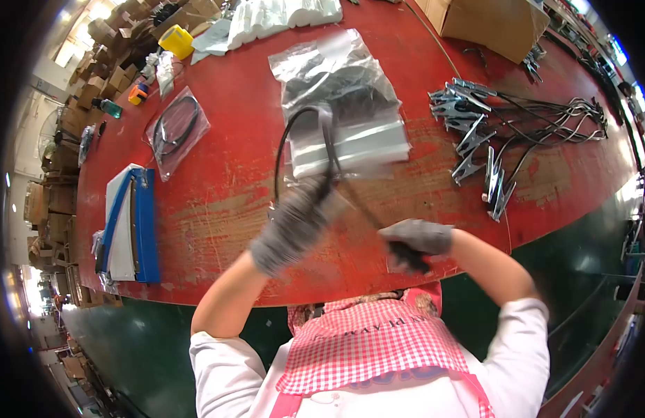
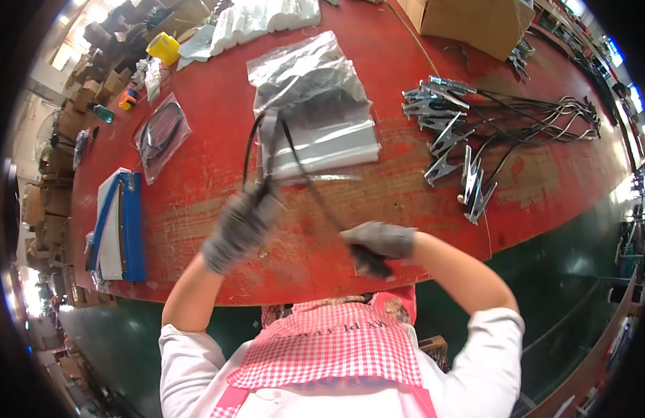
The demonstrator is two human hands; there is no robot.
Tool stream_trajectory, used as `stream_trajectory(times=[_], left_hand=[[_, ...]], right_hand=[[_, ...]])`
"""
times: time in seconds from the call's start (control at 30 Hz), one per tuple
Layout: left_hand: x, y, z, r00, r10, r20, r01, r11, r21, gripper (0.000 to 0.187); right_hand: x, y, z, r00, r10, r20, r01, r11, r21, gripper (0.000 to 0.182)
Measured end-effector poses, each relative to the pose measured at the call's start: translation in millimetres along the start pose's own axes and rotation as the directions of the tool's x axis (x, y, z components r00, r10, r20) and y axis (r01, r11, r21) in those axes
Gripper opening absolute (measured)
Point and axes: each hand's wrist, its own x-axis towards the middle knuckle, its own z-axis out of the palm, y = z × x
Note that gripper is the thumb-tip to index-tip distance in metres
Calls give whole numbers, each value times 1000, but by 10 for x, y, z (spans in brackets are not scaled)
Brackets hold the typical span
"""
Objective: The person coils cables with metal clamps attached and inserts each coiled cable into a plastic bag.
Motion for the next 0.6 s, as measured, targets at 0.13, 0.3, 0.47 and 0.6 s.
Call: stream_trajectory(times=[0.13,0.3,0.47,0.6], left_hand=[[-328,-347,528,858,164,486,-480,594,646,52],[-633,-1017,534,743,219,632,-665,351,660,34],[-831,-1153,529,768,112,630,-629,313,711,20],[-853,-1401,540,760,-55,648,-598,333,729,18]], right_hand=[[988,359,517,798,-554,236,419,792,444,30],[743,270,976,892,-453,-14,436,850,297,28],[309,1060,461,999,3,40,-34,592,805,42],[-140,1099,-114,541,-497,-678,-33,793,-608,35]])
